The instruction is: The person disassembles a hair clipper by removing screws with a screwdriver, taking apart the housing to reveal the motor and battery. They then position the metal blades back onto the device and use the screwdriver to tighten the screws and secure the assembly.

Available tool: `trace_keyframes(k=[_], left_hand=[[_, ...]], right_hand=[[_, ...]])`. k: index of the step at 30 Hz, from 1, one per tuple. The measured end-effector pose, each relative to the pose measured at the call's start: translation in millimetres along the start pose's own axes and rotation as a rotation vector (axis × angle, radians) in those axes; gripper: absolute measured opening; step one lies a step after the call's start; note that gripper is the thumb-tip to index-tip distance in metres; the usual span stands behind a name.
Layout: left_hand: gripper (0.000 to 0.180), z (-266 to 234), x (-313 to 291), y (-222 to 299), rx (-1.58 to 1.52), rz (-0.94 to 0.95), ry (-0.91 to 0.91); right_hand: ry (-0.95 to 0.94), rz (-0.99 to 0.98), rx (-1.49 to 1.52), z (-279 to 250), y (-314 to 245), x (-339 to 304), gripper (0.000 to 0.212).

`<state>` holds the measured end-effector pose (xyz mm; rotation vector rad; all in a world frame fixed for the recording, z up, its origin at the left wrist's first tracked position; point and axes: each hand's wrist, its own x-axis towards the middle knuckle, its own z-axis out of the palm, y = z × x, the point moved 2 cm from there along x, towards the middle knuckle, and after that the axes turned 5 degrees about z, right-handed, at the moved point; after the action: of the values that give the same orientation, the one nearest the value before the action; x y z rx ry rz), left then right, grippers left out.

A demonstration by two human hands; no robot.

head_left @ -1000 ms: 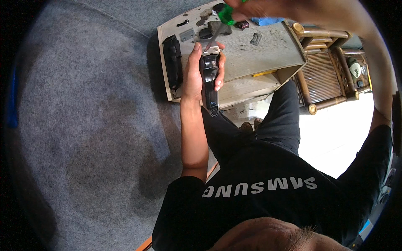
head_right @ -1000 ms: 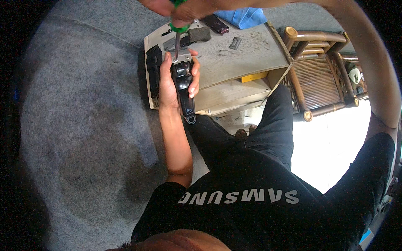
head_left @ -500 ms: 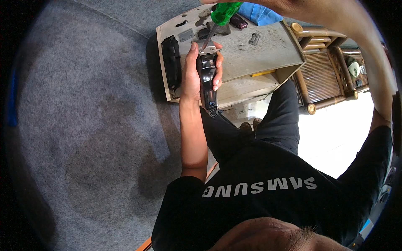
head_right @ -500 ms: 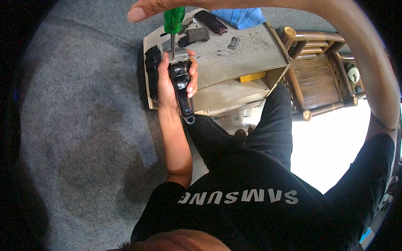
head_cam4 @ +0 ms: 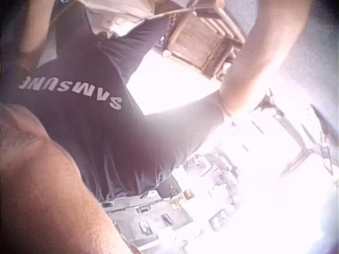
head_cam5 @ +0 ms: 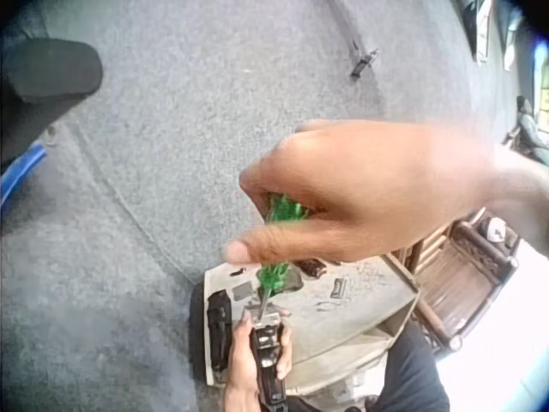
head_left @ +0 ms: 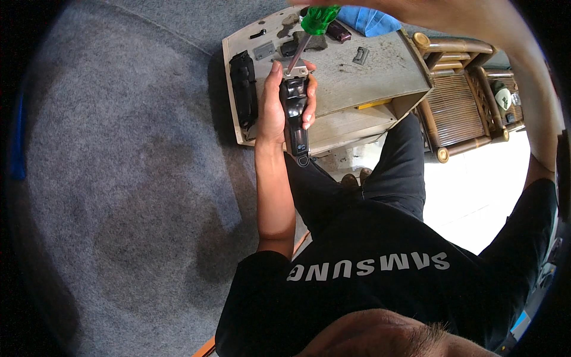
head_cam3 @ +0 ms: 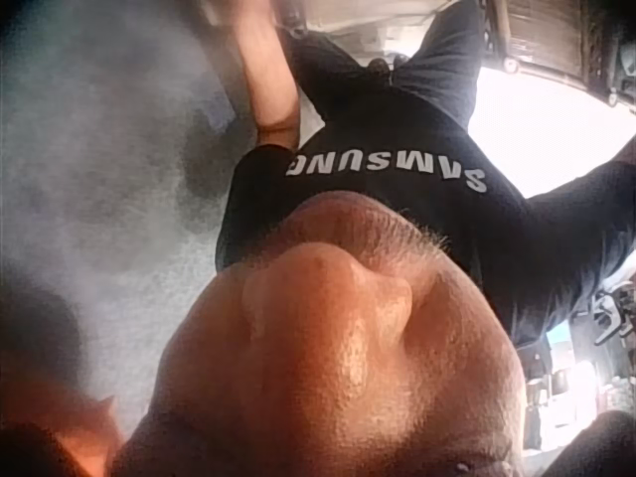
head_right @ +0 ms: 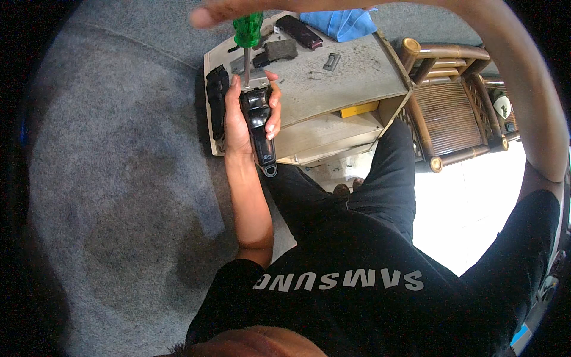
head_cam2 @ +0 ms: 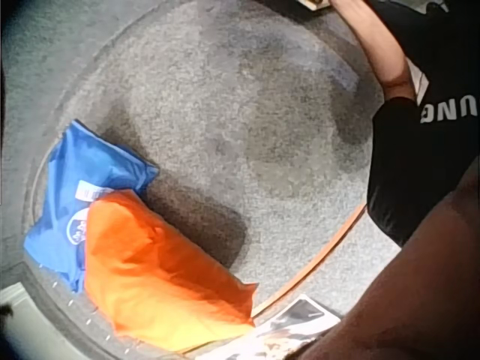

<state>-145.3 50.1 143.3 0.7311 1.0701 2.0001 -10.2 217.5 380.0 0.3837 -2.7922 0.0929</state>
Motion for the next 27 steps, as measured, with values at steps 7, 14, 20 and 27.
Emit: trace_keyframes(k=[7,14,20,27], left_hand=[[0.067,5,5,-1,-0.009,-0.012,-0.018],[0.064,3,5,-1,-0.089,-0.012,-0.012],[0.067,0,4,-1,-0.084,-0.025,0.010],[0.067,3,4,0,-0.056,-0.025,0.009]], right_hand=[[-0.315,0.391,0.155,-10,-14,15,0.048],[0.047,0.089,-0.014,6,-2,1,0.053],[-0.033,0.268,0.158,9,-8,8,0.056],[-0.259,0.455,0.123,-15,-5,21,0.054]])
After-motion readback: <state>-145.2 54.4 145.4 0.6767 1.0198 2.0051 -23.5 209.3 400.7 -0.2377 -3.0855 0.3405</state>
